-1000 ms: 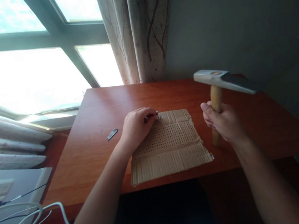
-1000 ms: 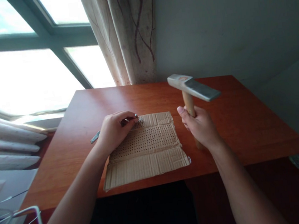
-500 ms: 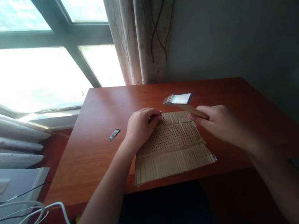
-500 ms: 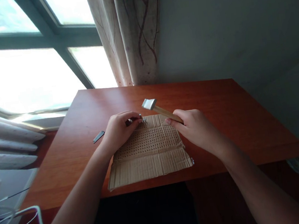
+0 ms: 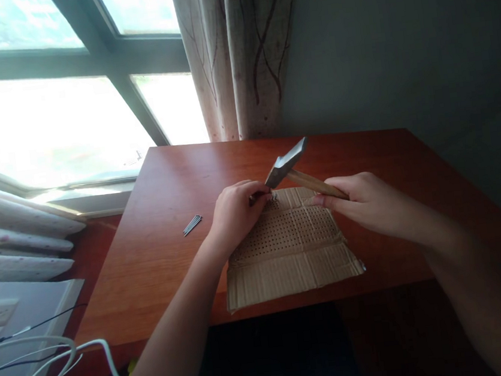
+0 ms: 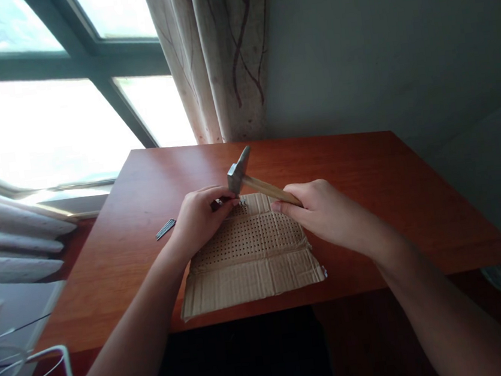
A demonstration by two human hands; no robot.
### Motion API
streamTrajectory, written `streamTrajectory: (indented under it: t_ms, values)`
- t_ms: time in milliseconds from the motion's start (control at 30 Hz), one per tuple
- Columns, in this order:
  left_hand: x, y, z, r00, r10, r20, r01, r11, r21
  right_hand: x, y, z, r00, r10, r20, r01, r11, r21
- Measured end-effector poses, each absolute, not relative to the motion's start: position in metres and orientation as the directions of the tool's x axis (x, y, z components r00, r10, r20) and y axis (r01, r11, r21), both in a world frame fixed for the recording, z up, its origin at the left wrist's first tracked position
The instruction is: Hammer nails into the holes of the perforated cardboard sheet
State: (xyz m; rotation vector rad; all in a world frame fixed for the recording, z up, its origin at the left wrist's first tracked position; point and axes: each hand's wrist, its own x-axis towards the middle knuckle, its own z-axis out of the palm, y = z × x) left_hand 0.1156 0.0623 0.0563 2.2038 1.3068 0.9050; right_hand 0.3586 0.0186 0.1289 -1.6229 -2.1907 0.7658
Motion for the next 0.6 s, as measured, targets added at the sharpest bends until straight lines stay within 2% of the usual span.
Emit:
streamTrajectory:
  t_ms: [200, 333, 600]
  values:
    - [0.116, 0.061, 0.057, 0.352, 0.883, 0.311, 0.607, -0.468, 0.643, 0.359, 0.02, 0.14, -0.275, 0.959, -0.074, 0.769, 0.172, -0.616]
    - [0.117, 0.061, 0.057, 0.341, 0.891, 0.301, 0.619, -0.454, 0.641, 0.359, 0.021, 0.144, -0.274, 0.955, -0.11, 0.787, 0.157, -0.597]
    - [0.116, 0.062, 0.054, 0.344, 0.887, 0.309, 0.613, -0.462, 0.641, 0.363, 0.029, 0.159, -0.272, 0.959, -0.076, 0.82, 0.19, -0.54]
